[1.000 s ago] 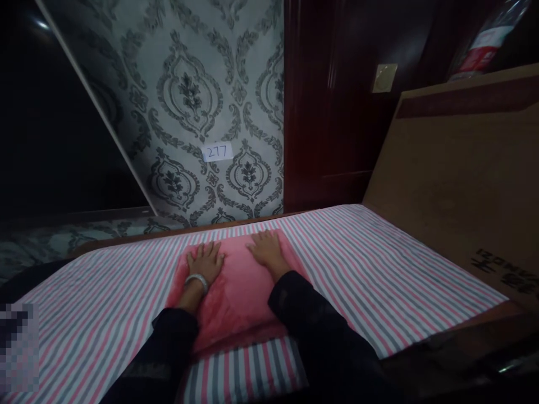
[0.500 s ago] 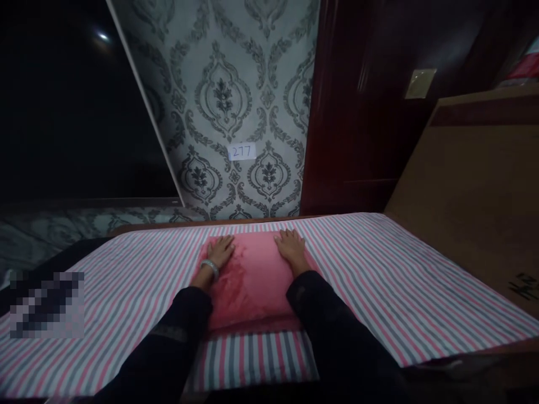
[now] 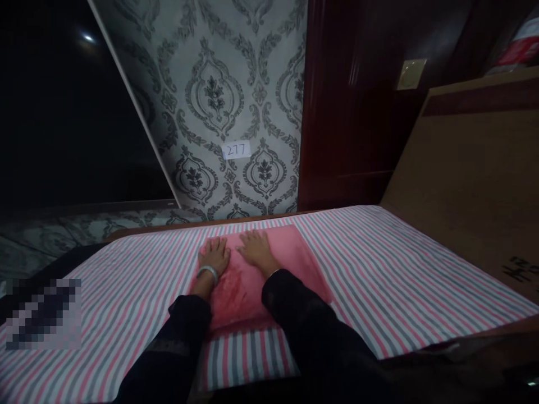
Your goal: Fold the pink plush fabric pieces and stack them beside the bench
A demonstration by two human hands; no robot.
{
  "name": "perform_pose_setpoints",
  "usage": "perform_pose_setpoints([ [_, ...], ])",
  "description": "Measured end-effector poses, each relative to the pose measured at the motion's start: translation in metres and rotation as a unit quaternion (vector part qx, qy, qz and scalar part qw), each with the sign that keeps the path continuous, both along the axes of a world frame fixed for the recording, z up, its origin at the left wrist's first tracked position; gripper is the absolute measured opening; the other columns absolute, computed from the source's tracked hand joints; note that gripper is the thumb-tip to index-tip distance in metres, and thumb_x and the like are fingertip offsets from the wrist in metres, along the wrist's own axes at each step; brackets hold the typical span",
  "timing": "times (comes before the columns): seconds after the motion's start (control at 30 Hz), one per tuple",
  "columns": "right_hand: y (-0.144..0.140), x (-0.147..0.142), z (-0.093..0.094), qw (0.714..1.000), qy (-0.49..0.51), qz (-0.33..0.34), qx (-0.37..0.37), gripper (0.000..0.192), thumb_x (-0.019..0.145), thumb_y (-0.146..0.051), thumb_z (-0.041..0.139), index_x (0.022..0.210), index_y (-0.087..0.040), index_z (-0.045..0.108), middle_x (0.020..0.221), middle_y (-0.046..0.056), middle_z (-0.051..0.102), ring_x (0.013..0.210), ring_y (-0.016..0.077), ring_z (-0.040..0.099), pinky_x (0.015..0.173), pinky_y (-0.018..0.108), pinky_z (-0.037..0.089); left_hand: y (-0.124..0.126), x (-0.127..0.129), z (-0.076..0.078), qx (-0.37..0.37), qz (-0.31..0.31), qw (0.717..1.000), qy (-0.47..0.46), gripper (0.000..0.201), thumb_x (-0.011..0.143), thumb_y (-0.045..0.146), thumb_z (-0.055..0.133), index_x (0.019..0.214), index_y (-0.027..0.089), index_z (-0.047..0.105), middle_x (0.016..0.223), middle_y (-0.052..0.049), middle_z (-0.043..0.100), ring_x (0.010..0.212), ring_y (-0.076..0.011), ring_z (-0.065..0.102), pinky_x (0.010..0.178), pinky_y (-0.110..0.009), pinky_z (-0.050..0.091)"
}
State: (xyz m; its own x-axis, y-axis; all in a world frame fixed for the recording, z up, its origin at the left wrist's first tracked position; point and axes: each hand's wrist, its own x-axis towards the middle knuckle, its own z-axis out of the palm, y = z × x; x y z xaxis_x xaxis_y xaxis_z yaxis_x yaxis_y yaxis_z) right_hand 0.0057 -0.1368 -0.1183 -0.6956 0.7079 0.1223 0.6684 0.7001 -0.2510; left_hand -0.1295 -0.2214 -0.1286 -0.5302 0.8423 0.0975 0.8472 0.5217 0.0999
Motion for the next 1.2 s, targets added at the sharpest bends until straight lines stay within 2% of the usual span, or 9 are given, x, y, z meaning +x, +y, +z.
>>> perform_pose_setpoints([
  [0.13, 0.043, 0.067, -0.007, 0.990, -0.007, -0.143, -0.011, 0.056, 0.099, -0.049, 0.030, 0.148, -0.023, 0.042, 0.157, 0.012, 0.037, 0.145, 0.0317, 0.027, 0.114, 0.057, 0.016, 0.002, -0.001, 0.001, 0.002, 0.003, 1.000, -0.018, 0.060, 0.097, 0.041, 0.024, 0.154, 0.027, 0.033, 0.164, -0.003, 0.023, 0.152, -0.0303, 0.013, 0.114, -0.064, 0.020],
  [0.23, 0.058, 0.108, -0.014, 0.969, 0.007, -0.233, -0.082, 0.060, 0.099, -0.051, 0.023, 0.155, -0.027, 0.028, 0.159, 0.010, 0.033, 0.144, 0.0321, 0.030, 0.111, 0.058, 0.024, 0.002, -0.002, -0.002, 0.011, -0.004, 1.000, -0.020, 0.060, 0.096, 0.042, 0.025, 0.153, 0.028, 0.034, 0.164, -0.004, 0.025, 0.151, -0.0308, 0.013, 0.114, -0.064, 0.021],
  [0.33, 0.057, 0.124, -0.013, 0.962, -0.004, -0.245, -0.123, 0.062, 0.100, -0.049, 0.020, 0.158, -0.028, 0.017, 0.157, 0.012, 0.036, 0.142, 0.0315, 0.034, 0.109, 0.056, 0.028, 0.002, -0.004, -0.004, 0.021, -0.010, 1.000, -0.019, 0.060, 0.096, 0.042, 0.025, 0.153, 0.027, 0.035, 0.164, -0.005, 0.025, 0.151, -0.0310, 0.013, 0.114, -0.064, 0.020],
  [0.43, 0.043, 0.122, 0.000, 0.962, -0.032, -0.257, -0.085, 0.062, 0.099, -0.049, 0.024, 0.158, -0.027, 0.019, 0.163, 0.014, 0.023, 0.148, 0.0336, 0.023, 0.112, 0.059, 0.022, 0.002, -0.008, 0.005, 0.003, -0.014, 0.998, -0.057, 0.061, 0.096, 0.045, 0.025, 0.154, 0.026, 0.032, 0.165, -0.003, 0.021, 0.152, -0.0304, 0.011, 0.116, -0.062, 0.018],
  [0.53, 0.013, 0.115, 0.013, 0.976, -0.026, -0.215, -0.017, 0.060, 0.100, -0.044, 0.026, 0.156, -0.021, 0.027, 0.164, 0.014, 0.016, 0.151, 0.0320, 0.012, 0.115, 0.058, 0.015, -0.002, -0.005, 0.024, -0.018, -0.004, 0.995, -0.101, 0.062, 0.097, 0.048, 0.023, 0.154, 0.027, 0.032, 0.165, -0.004, 0.020, 0.152, -0.0301, 0.013, 0.116, -0.061, 0.021],
  [0.73, -0.069, 0.101, 0.011, 0.997, 0.012, -0.070, 0.025, 0.055, 0.101, -0.036, 0.024, 0.154, -0.022, 0.031, 0.163, 0.009, 0.023, 0.150, 0.0268, 0.017, 0.118, 0.051, 0.012, -0.046, 0.046, 0.044, 0.047, -0.055, 0.997, -0.033, 0.059, 0.097, 0.039, 0.031, 0.153, 0.021, 0.035, 0.164, -0.008, 0.023, 0.151, -0.0306, 0.015, 0.118, -0.062, 0.015],
  [0.93, -0.131, 0.057, 0.005, 0.999, 0.032, 0.019, 0.010, 0.055, 0.100, -0.033, 0.026, 0.153, -0.020, 0.035, 0.162, 0.007, 0.027, 0.150, 0.0261, 0.017, 0.119, 0.051, 0.010, -0.109, 0.068, 0.018, 0.077, 0.009, 0.997, 0.005, 0.056, 0.097, 0.028, 0.030, 0.152, 0.017, 0.038, 0.163, -0.010, 0.024, 0.151, -0.0297, 0.015, 0.117, -0.064, 0.015],
  [1.07, -0.144, 0.035, -0.006, 0.995, 0.036, 0.094, 0.018, 0.053, 0.100, -0.033, 0.029, 0.152, -0.025, 0.037, 0.160, 0.001, 0.031, 0.151, 0.0234, 0.016, 0.120, 0.049, 0.005, -0.124, 0.063, -0.003, 0.040, -0.012, 0.999, 0.007, 0.055, 0.097, 0.027, 0.030, 0.151, 0.020, 0.040, 0.162, -0.008, 0.028, 0.150, -0.0278, 0.021, 0.116, -0.058, 0.026],
  [1.2, -0.118, 0.064, -0.022, 0.999, 0.033, 0.004, 0.035, 0.058, 0.099, -0.044, 0.036, 0.152, -0.021, 0.037, 0.162, 0.005, 0.026, 0.150, 0.0276, 0.017, 0.120, 0.051, 0.007, -0.124, 0.060, -0.012, 0.046, -0.026, 0.998, 0.015, 0.055, 0.099, 0.029, 0.029, 0.152, 0.018, 0.036, 0.162, -0.009, 0.027, 0.150, -0.0276, 0.021, 0.111, -0.056, 0.036],
])
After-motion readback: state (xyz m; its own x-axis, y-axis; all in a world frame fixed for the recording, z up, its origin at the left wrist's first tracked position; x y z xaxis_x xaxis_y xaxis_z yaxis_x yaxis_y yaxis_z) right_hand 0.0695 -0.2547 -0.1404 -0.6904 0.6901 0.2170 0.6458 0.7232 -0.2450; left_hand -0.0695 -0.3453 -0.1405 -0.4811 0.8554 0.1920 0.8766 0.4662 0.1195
